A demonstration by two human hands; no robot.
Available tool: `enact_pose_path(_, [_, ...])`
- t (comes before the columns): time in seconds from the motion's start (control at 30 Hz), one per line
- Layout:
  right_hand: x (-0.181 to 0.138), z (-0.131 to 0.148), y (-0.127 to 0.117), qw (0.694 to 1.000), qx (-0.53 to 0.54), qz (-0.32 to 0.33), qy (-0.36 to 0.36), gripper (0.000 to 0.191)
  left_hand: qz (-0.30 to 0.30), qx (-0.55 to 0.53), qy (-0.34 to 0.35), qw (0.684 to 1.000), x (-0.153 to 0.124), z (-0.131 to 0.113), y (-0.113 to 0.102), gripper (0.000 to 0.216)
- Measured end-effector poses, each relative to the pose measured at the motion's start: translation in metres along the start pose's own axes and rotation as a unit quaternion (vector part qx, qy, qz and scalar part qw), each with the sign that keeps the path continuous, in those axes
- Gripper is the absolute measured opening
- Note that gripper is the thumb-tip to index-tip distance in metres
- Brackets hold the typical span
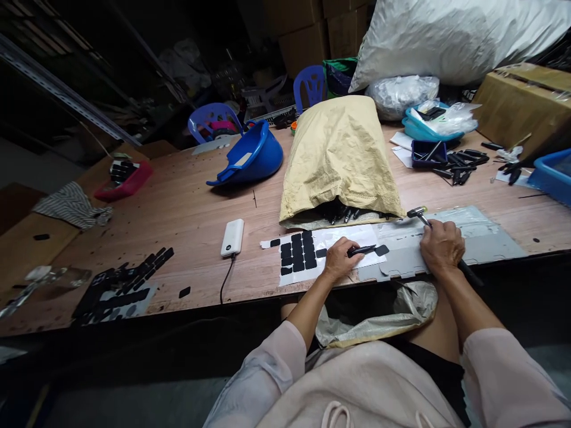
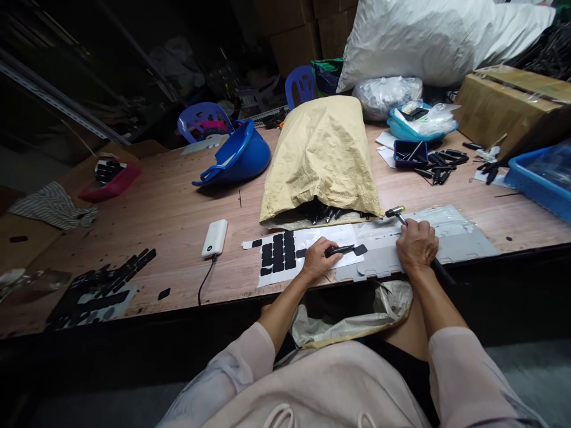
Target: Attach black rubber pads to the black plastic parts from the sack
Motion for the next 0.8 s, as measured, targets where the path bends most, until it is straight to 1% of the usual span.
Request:
enact_pose_path(0.07, [-0.01, 0.004, -0.011, 0.998, 0.058, -0.024, -0.018, 0.042, 0.003, -0.004, 0.005, 1.0, 0.0, 0.001, 0.0, 0.017])
enact_pose_path(0.17, [-0.037, 0.016, -0.029, 0.981, 0.169, -0.044, -0.086, 0.043, 0.006, -0.012, 0.011, 1.0, 0.0, 0.002, 0.0, 0.017])
enact_pose_path(0.27, [-0.067, 0.032, -0.038, 0.954, 0.252, -0.01, -0.164, 0.039, 0.003, -0.018, 0.003, 1.0, 0.0, 0.002, 0.001, 0.017])
enact_pose_path(0.33, [-0.084, 0.041, -0.038, 0.939, 0.278, 0.014, -0.202, 0.037, 0.002, -0.018, -0.002, 1.0, 0.001, 0.002, 0.002, 0.018])
enact_pose_path(0.4, [-0.094, 0.048, -0.035, 0.933, 0.277, 0.021, -0.227, 0.036, 0.002, -0.018, -0.006, 1.0, 0.002, 0.002, 0.002, 0.019])
enact_pose_path(0.6, [-0.105, 0.057, -0.035, 0.94, 0.229, -0.017, -0.254, 0.041, 0.015, -0.018, -0.006, 1.0, 0.003, -0.001, 0.002, 0.016])
enact_pose_path(0.73, [-0.106, 0.058, -0.036, 0.951, 0.175, 0.007, -0.256, 0.042, 0.011, -0.02, -0.009, 1.0, 0.003, -0.003, 0.002, 0.015])
enact_pose_path(0.8, [-0.105, 0.056, -0.038, 0.953, 0.174, 0.005, -0.247, 0.041, 0.009, -0.02, -0.011, 1.0, 0.003, -0.003, 0.003, 0.017])
Point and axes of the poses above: each hand's wrist, its own x-axis towards the middle knuckle, its own y-axis out of the palm, z = x × y, the point moved 1 cm from there along x, towards the middle knuckle, and after that the axes turned 15 degrees about -x, right-handed, at the moved point
